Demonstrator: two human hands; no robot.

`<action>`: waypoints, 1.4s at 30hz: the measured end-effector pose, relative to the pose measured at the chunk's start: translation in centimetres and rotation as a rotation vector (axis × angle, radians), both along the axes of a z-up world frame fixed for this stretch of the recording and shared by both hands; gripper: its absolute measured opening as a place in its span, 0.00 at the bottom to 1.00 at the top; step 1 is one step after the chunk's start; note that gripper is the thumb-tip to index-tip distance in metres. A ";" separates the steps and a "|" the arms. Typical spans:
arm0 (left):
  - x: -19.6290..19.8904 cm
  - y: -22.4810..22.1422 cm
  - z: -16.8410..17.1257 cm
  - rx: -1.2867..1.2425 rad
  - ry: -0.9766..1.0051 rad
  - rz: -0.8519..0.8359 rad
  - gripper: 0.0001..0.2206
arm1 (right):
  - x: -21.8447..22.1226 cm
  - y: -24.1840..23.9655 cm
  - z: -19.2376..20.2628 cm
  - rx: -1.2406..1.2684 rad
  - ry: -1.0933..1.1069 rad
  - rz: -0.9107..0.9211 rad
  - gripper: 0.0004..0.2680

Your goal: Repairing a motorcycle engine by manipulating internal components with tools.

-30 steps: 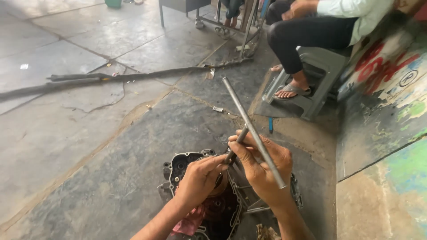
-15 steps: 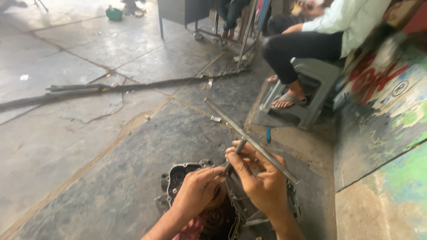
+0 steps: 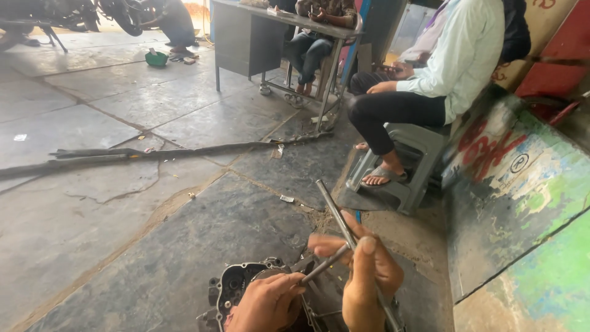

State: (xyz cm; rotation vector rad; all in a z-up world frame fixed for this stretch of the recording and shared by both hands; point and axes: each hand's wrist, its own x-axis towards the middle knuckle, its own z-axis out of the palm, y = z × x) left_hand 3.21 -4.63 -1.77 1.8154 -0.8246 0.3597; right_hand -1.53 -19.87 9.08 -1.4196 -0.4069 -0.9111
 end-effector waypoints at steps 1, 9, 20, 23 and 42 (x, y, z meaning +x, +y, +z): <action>0.0 0.0 -0.1 0.008 0.019 0.018 0.10 | 0.1 0.0 -0.4 0.061 0.059 -0.021 0.19; -0.2 -0.2 -0.1 -0.017 0.137 0.069 0.09 | 0.7 -0.5 0.7 0.079 0.075 0.034 0.13; -2.2 0.9 4.5 -0.070 0.189 0.050 0.14 | 0.8 -0.2 1.4 0.072 0.006 0.119 0.12; -1.9 -0.9 9.4 -0.525 0.461 -0.166 0.37 | 0.3 0.2 1.5 0.114 0.004 0.203 0.12; -4.9 -7.5 11.1 -0.625 -0.783 0.475 0.11 | 3.9 -2.8 0.6 0.484 0.286 1.195 0.23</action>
